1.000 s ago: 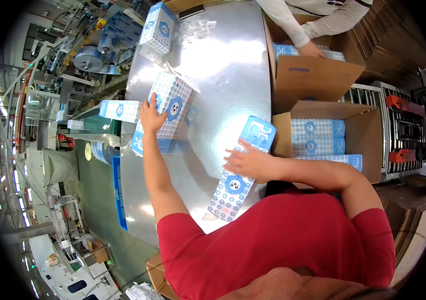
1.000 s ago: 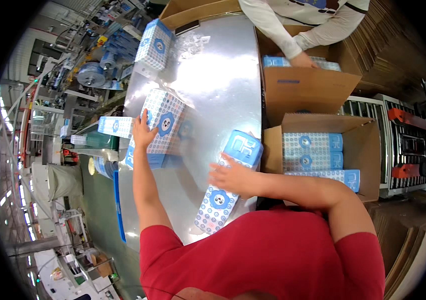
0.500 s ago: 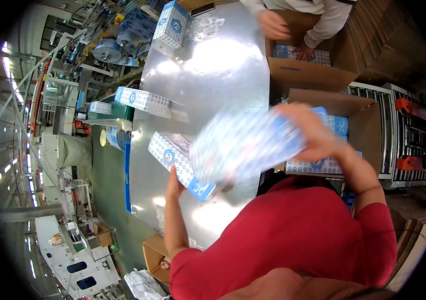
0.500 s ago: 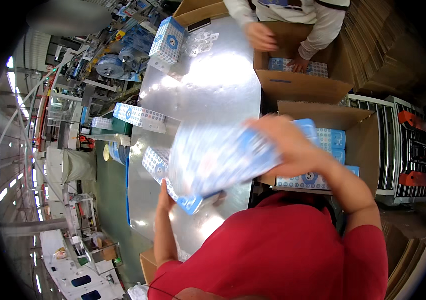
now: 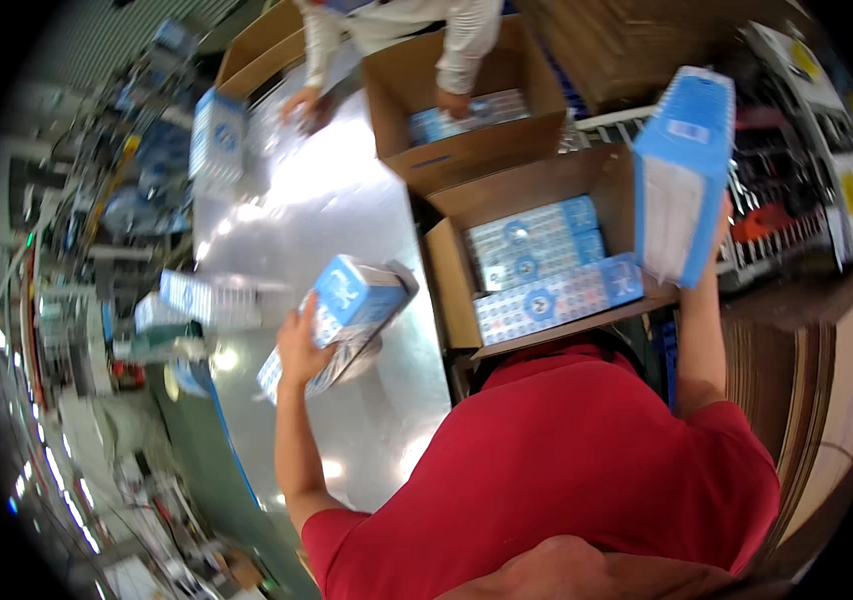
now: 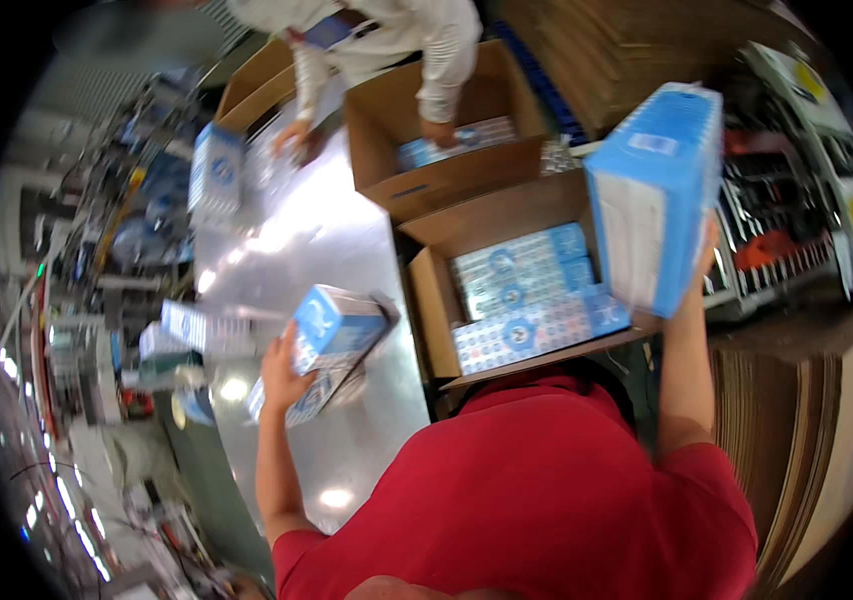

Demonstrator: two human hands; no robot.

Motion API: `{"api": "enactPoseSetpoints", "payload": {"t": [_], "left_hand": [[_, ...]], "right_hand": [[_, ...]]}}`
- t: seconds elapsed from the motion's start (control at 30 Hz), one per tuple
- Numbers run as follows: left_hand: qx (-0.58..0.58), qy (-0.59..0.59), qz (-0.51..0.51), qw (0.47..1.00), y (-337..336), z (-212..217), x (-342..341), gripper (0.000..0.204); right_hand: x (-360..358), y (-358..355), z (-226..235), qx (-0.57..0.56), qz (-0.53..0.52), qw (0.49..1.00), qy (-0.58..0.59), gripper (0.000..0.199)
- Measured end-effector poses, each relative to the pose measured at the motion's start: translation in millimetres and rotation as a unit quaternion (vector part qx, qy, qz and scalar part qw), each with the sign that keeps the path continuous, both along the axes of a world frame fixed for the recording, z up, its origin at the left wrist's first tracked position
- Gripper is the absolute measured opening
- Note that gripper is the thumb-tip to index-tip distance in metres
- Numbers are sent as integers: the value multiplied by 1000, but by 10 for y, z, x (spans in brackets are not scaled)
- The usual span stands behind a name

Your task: The person places blue and white packages into cardboard boxes and puts the filled boxes onto a roller conveyor belt.

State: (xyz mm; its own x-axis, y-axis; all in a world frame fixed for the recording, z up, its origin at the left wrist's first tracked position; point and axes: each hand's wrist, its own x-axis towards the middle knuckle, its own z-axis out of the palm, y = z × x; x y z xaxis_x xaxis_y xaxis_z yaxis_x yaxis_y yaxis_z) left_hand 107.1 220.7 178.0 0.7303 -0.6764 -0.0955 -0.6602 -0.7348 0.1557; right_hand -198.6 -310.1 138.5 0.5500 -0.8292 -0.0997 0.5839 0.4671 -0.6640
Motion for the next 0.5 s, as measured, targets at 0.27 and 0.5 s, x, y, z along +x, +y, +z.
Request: {"api": "enactPoseSetpoints", "payload": {"t": [0.27, 0.5], "left_hand": [[-458, 88, 55, 883, -1402, 264, -157, 75], [5, 269, -308, 912, -3141, -1256, -876, 64]], "right_hand": [[-556, 111, -87, 33, -69, 997, 26, 50], [-230, 416, 645, 15, -8, 1000, -23, 55]]}}
